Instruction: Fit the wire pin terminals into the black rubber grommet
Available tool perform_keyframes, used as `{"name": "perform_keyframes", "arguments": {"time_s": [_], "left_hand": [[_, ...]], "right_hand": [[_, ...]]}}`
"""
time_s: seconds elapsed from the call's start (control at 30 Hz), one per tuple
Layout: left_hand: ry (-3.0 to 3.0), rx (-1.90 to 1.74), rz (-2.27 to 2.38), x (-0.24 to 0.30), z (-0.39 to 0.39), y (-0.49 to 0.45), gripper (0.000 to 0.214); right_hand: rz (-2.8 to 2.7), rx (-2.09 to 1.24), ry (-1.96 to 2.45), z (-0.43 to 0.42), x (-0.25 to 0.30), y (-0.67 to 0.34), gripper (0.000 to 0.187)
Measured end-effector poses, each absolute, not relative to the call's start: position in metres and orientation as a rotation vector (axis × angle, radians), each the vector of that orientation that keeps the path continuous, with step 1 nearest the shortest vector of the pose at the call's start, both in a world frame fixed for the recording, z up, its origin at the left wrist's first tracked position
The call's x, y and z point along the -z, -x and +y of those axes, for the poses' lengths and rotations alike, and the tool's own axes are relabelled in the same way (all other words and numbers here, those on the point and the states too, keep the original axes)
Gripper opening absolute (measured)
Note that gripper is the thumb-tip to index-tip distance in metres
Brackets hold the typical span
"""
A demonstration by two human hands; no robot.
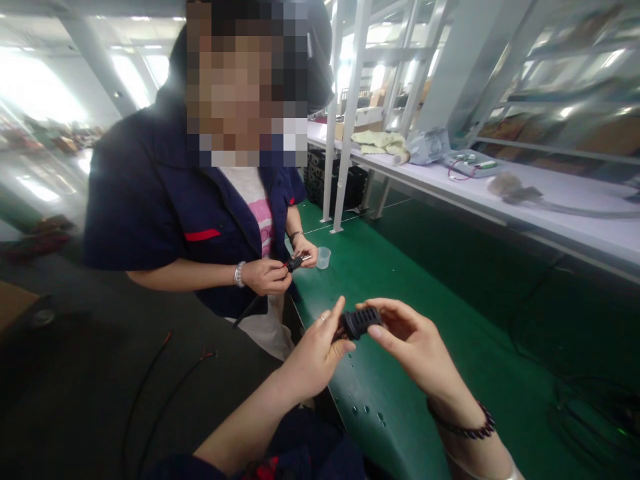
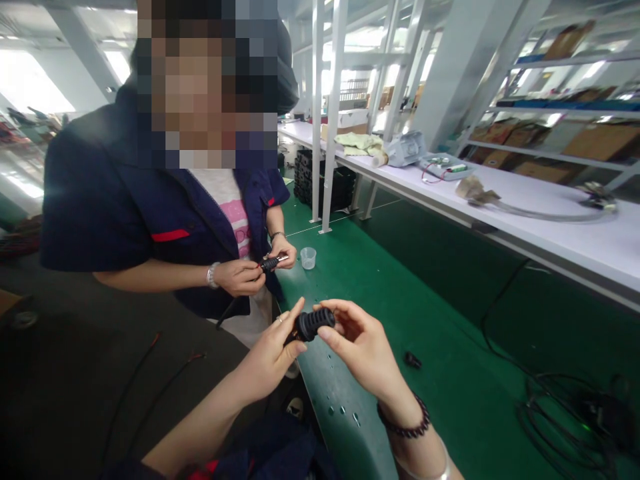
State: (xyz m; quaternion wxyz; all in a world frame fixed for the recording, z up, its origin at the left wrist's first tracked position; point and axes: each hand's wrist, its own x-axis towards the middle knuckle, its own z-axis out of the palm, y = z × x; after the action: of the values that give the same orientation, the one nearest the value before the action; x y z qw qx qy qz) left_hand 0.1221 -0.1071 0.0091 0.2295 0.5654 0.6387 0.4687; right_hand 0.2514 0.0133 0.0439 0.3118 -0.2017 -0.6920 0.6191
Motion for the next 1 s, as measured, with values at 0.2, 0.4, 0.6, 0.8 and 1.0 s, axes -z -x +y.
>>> {"name": "perform_keyframes", "arguments": {"time_s": [0.2, 0.4, 0.6, 0.8, 1.0], "left_hand": [[-1.480, -1.249, 1.656, -0.009, -0.099, -0.124, 0.106], [-1.373, -1.305, 1.421, -0.010, -0.104, -0.119, 0.080], [-1.181, -1.381, 1.193, -0.002, -0.097, -0.117, 0.061], [-0.937, -1.380, 1.084, 0.006, -0.085, -0.122, 0.055], [-0.944, -1.341, 1.120, 0.006, -0.081, -0.127, 0.058]], "right_hand": [[-1.883, -1.756, 0.427, 0.021, -0.044, -0.255, 0.029], [-1.856, -1.762, 0.369, 0.025, -0.042, -0.258, 0.028], [-1.884, -1.773, 0.309, 0.031, -0.041, -0.261, 0.028], [-2.036, -1.681, 0.297, 0.039, -0.049, -0.265, 0.031], [-2.103, -1.647, 0.395, 0.041, -0.053, -0.263, 0.035]]}}
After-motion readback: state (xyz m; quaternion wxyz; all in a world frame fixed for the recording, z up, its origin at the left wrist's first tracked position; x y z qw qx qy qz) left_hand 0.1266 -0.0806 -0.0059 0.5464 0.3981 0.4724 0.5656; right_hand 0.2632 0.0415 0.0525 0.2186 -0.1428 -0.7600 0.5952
